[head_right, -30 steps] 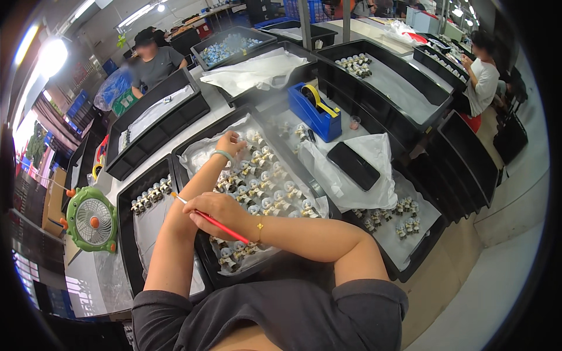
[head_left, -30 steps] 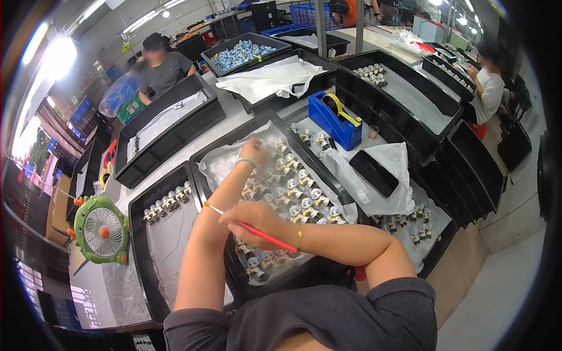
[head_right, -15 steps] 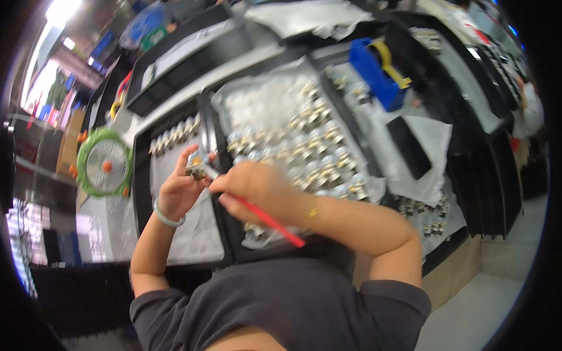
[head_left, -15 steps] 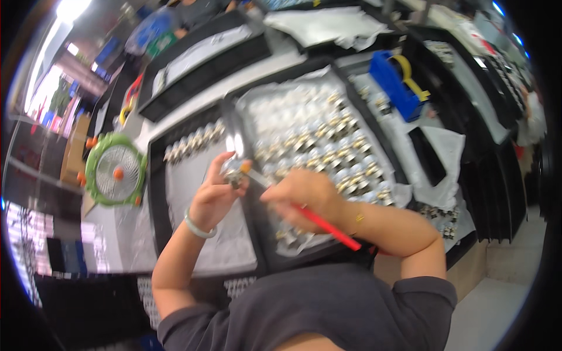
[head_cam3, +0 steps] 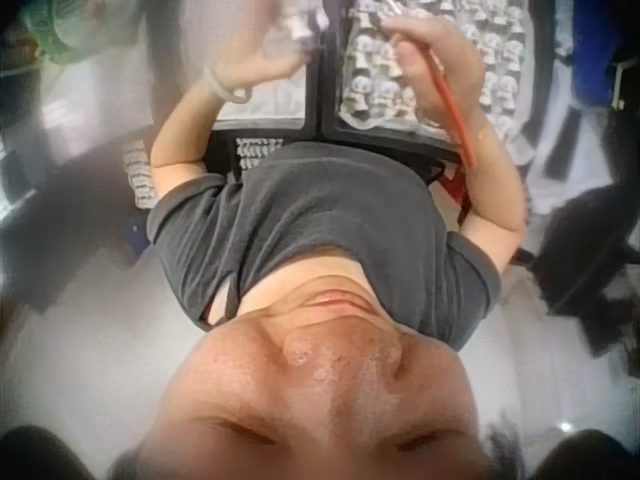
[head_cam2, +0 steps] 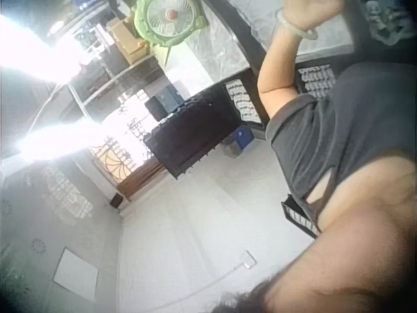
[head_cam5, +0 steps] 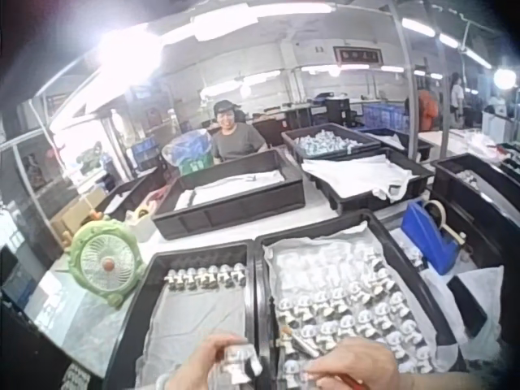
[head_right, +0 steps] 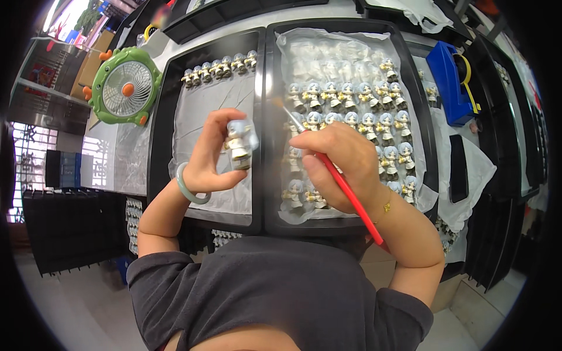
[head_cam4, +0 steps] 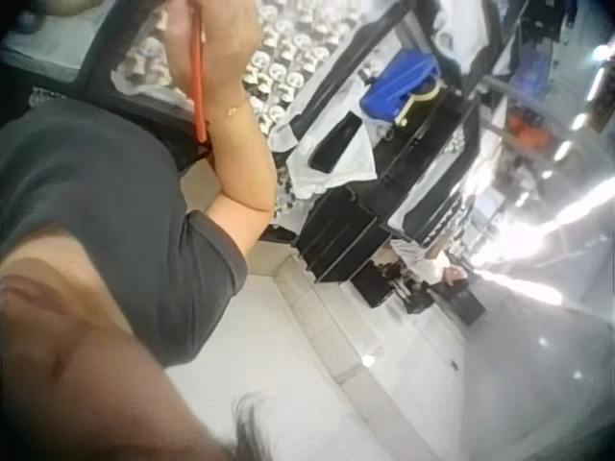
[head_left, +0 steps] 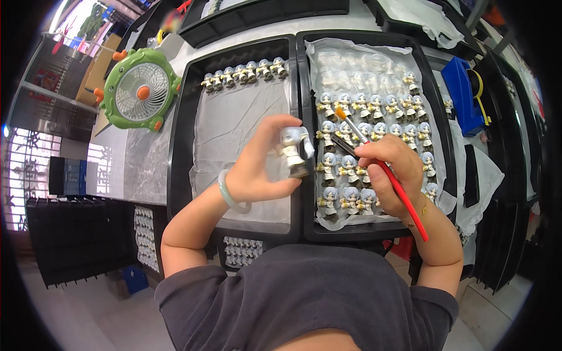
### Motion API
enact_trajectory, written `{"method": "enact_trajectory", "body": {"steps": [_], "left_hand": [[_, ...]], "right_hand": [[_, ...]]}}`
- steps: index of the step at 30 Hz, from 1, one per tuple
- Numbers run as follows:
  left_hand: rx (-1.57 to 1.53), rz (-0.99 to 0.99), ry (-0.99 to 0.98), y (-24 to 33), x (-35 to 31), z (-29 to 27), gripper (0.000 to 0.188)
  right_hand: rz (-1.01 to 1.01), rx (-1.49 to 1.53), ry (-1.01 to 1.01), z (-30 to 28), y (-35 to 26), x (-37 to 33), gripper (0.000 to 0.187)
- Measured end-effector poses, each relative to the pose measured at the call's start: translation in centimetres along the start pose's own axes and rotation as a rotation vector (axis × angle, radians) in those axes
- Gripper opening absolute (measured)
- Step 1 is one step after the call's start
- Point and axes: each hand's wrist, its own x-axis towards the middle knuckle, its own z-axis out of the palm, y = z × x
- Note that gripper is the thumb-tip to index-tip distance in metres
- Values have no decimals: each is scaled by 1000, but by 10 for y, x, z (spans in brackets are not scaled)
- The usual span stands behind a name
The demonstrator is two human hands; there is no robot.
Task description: The person paints small figurines with a red-handled brush. They pick up each figure from a tray, apply paint to specific details, and place the finished figure into an adjacent tray. The process is repeated for multiple figures in a continuous assembly line fashion.
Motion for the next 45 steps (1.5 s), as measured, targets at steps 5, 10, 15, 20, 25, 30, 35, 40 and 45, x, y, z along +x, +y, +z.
{"method": "enact_trajectory", "body": {"steps": [5, 10, 15, 20, 25, 30, 35, 40, 45], "left_hand": [[705, 91, 73, 7, -3, 2, 63], [759, 59, 73, 3, -5, 3, 59], [795, 54, 61, -1, -3, 5, 56], [942, -109, 179, -26, 20, -52, 54], [1238, -635, 96, -157, 5, -174, 94], [1500, -695, 38, -177, 9, -175, 84], [1605, -696, -54, -175, 11, -170, 75], [1556, -729, -45, -166, 15, -163, 70], [1575, -837, -128, -156, 18, -155, 72]], "right_hand": [[16, 15, -53, 2, -1, 0, 17], [-146, 127, -202, 6, 4, -1, 14], [-86, -103, -322, 21, 5, -4, 9], [3, -123, -167, 1, 6, -6, 4], [-100, -105, -138, 25, 15, -6, 6], [16, -87, -126, 15, 13, -12, 16], [26, -70, -122, 16, 9, -11, 16], [16, -30, -135, 16, 7, -12, 17], [-9, -36, -115, 17, 6, -13, 17]]}}
